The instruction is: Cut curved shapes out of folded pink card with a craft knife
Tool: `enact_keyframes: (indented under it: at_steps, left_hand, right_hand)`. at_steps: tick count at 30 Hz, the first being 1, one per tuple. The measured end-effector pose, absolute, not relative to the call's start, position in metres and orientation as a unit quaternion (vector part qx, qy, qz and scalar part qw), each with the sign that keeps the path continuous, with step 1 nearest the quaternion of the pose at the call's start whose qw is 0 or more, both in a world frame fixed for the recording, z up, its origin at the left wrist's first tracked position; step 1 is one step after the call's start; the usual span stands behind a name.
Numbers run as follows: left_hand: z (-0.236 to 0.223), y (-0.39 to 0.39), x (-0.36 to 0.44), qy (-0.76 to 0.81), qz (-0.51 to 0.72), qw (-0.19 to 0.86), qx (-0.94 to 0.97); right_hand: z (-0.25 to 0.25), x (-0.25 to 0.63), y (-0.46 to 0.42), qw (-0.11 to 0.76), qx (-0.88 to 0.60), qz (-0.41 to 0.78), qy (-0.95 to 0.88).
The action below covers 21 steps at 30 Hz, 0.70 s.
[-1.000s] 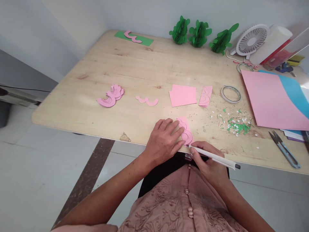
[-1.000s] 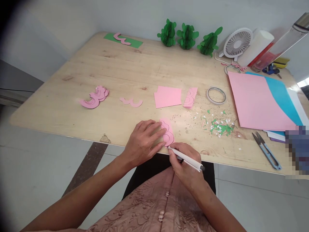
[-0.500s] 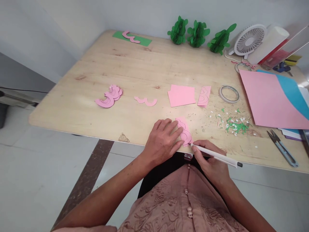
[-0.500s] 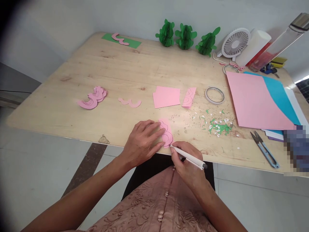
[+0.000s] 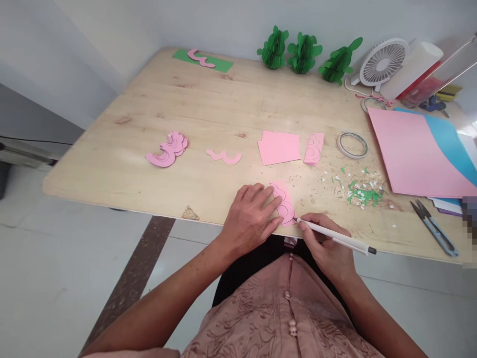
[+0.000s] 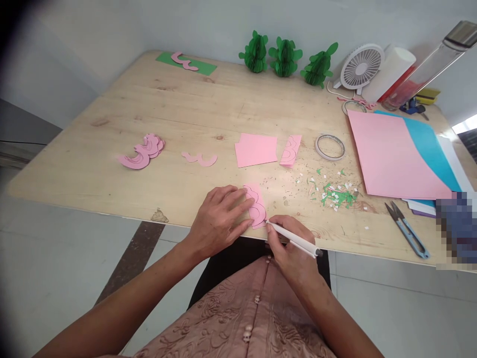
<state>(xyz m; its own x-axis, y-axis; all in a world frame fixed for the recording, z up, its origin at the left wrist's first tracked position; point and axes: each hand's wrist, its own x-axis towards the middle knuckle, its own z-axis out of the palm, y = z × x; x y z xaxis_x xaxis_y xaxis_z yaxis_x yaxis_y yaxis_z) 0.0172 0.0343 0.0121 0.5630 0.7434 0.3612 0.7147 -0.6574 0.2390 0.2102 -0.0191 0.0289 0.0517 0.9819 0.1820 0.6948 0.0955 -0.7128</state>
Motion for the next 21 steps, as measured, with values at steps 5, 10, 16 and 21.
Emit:
enact_keyframes:
  at_steps: [5, 10, 16, 21]
  left_hand:
    - [0.0105, 0.0344, 0.0174, 0.412, 0.228, 0.030, 0.882]
    - [0.0100, 0.0348, 0.0171, 0.411, 0.229, 0.033, 0.882]
    - [0.0094, 0.0350, 0.0170, 0.412, 0.229, 0.031, 0.881]
    - [0.0090, 0.0348, 0.0174, 0.414, 0.232, 0.029, 0.880]
  right_hand:
    - [0.0288, 0.2109, -0.0187, 0.331, -0.640, 0.179, -0.670]
    - [0.0283, 0.2110, -0.0180, 0.323, -0.643, 0.168, -0.674]
    - [0.0236, 0.2146, -0.0176, 0.328, -0.646, 0.168, -0.668]
    - [0.0233, 0.2157, -0.0199, 0.393, -0.626, 0.190, -0.646]
